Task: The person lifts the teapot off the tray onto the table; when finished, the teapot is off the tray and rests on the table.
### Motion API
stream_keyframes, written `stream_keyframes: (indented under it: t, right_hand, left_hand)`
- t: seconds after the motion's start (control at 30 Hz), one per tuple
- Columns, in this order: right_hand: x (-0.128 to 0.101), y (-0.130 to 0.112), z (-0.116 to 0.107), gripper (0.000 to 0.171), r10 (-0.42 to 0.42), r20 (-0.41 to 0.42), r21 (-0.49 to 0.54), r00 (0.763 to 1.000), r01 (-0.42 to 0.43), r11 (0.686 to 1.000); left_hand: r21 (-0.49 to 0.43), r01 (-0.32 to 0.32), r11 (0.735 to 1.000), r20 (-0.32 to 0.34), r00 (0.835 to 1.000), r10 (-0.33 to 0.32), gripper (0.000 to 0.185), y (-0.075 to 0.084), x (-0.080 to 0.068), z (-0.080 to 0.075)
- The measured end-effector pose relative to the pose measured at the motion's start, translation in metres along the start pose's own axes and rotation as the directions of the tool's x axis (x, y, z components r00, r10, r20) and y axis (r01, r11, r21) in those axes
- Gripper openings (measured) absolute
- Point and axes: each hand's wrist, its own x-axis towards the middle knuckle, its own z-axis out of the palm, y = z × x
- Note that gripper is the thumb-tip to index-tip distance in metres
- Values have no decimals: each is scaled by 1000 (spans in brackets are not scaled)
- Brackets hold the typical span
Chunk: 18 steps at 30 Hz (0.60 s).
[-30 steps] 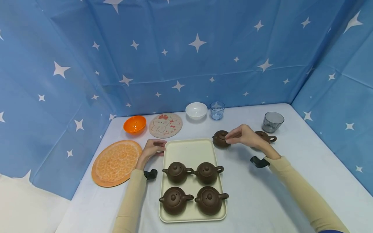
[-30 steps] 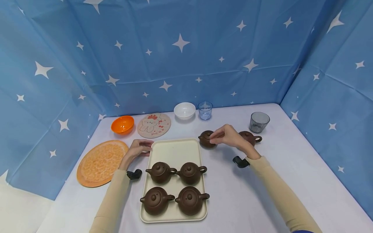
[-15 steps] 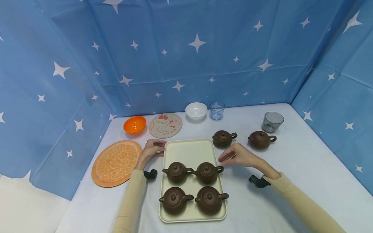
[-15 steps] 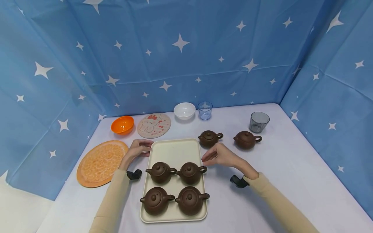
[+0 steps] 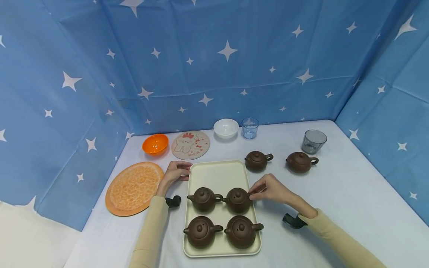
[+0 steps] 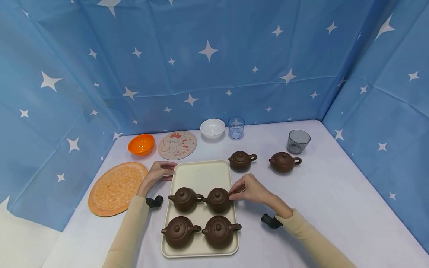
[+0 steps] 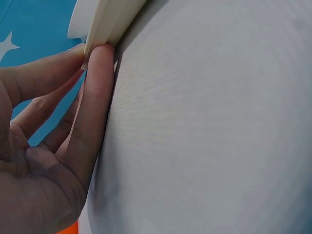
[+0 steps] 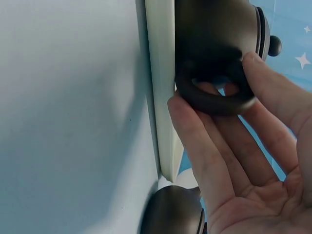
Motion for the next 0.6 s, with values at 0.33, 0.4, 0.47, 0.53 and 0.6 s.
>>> stream_keyframes:
  t: [0.33, 0.4, 0.47, 0.53, 0.6]
  right_hand:
    - [-4, -2, 5, 15, 18, -59, -52, 998, -21, 998]
    - [-5, -2, 5, 15, 23, -65, -57, 998, -27, 998]
    - [-5, -2, 6, 15, 27, -69, -57, 997, -31, 998]
    - [-5, -3, 6, 14, 26, -73, -63, 997, -30, 998]
    - [-5, -4, 6, 14, 23, -77, -72, 997, -29, 997]
  left_hand:
    - [-13, -4, 1000, -30, 1000, 3, 39, -22, 20, -3]
    - [-2, -8, 1000, -43, 999, 8, 39, -24, 20, -2]
    - [9, -14, 1000, -53, 998, 14, 38, -24, 20, -2]
    - [12, -20, 1000, -57, 998, 20, 38, -24, 20, -1]
    - [10, -21, 1000, -60, 998, 22, 37, -24, 19, -1]
